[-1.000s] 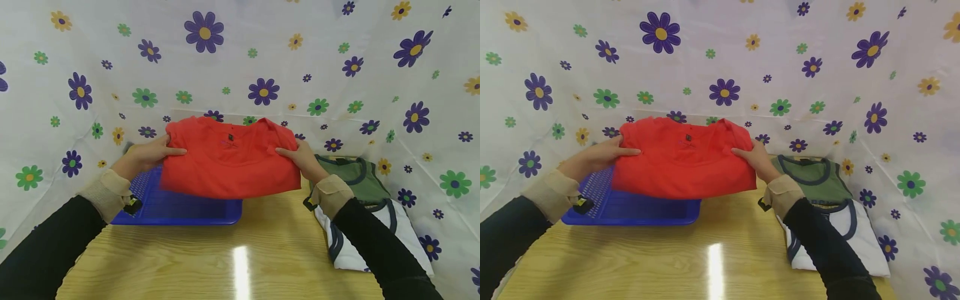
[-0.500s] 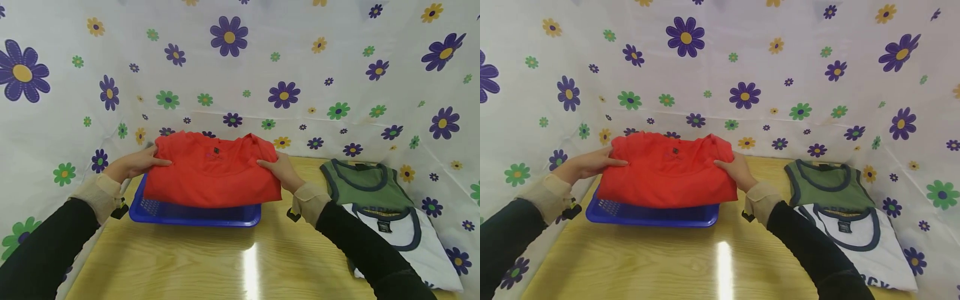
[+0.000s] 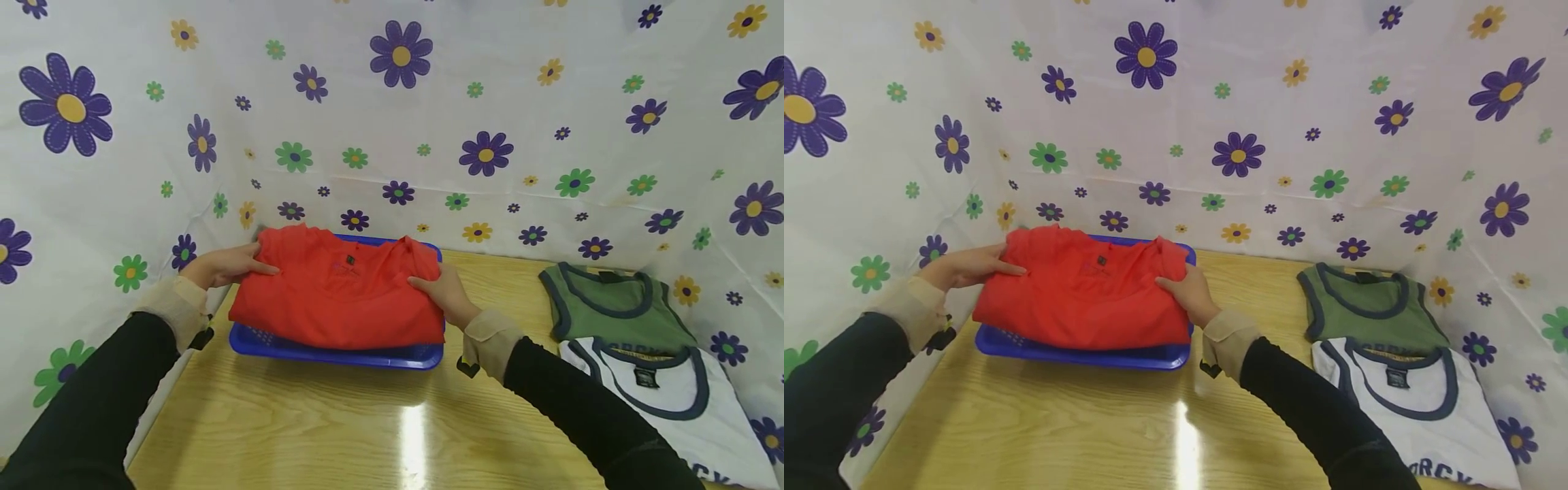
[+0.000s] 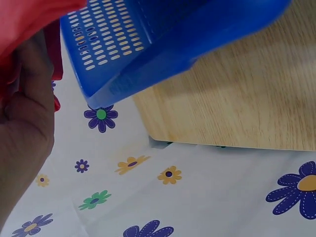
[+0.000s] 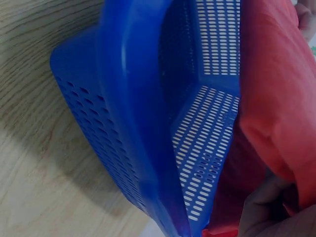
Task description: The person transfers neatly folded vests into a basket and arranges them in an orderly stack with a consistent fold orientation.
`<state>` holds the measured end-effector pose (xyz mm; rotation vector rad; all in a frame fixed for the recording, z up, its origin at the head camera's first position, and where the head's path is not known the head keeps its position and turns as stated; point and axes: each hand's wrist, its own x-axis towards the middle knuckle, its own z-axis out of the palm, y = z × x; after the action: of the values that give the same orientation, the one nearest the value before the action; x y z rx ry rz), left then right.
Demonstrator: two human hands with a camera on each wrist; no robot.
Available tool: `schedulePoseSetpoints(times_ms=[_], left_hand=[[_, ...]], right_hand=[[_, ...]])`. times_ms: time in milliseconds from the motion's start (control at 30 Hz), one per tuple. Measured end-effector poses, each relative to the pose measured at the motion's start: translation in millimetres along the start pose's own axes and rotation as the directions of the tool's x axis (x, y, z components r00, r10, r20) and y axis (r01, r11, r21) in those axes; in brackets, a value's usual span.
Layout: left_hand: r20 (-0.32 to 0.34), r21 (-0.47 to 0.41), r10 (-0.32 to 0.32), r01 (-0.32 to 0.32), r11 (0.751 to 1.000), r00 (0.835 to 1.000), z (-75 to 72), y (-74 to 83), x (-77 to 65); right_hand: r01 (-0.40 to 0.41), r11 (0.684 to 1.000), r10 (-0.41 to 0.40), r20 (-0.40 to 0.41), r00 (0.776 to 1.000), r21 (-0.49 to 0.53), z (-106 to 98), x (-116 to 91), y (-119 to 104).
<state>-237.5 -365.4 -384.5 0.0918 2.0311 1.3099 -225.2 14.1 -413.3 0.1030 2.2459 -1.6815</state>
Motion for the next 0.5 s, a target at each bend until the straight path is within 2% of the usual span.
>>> schedulePoseSetpoints(times_ms=[367,500], left_hand=[[-0.021,-0.017,0.009,-0.01,1.0,1.0,3.4,-5.6,15.7],[-0.033,0.009,0.001,-0.001,1.0,0.999,6.0,-7.0,17.7]], right_hand=[[0.05,0.998,-0.049,0.019,0.999,-0.034,1,12,11],[0.054,0.996,-0.05,0.052,0.997,-0.068,3,15,14]])
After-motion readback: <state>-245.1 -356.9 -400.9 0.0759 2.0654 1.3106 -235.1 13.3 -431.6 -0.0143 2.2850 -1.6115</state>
